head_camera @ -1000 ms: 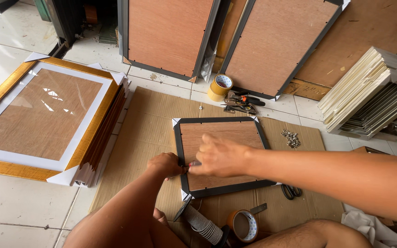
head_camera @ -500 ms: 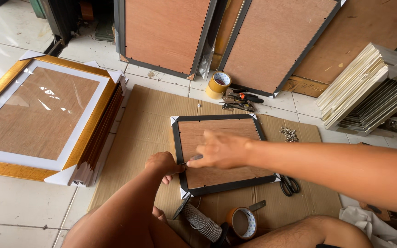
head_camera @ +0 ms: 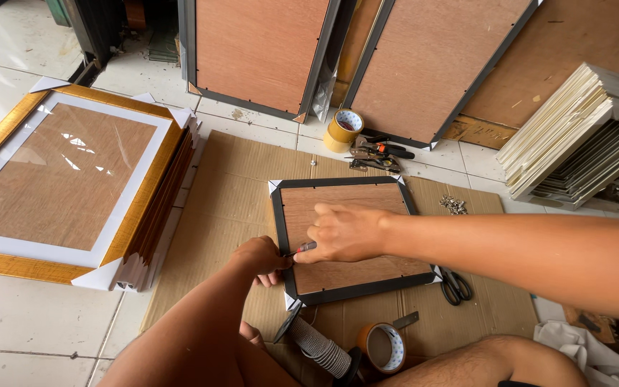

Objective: The person attaches a hanging wire to the back of a picture frame using a screwdriver and screws, then measures and cuts a length of string with scissors before securing it.

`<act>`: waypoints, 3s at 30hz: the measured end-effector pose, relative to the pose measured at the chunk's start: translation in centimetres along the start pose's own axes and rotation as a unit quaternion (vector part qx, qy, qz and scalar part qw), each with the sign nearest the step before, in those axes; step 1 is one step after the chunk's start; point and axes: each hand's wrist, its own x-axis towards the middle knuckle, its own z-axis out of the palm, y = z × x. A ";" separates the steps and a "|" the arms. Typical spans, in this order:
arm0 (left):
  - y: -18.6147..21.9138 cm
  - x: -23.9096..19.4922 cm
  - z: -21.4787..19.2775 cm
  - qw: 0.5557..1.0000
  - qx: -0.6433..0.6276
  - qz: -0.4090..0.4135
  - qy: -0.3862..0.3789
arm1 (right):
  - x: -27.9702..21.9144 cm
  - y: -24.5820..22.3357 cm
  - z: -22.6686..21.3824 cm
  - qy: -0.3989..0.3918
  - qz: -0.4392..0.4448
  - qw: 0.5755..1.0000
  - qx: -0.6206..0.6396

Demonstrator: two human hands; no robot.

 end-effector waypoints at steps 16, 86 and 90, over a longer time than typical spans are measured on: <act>0.4 0.7 0.4 1.000 -0.004 -0.013 -0.014 | 1.4 0.8 -1.3 -0.090 -0.009 0.995 0.031; 3.3 -1.9 2.4 0.924 0.355 -0.022 0.141 | -0.8 -6.0 1.6 -0.029 0.457 0.837 0.299; 7.3 -5.2 6.2 0.849 0.462 0.106 0.232 | -6.9 -13.8 -2.7 0.028 0.563 0.676 0.475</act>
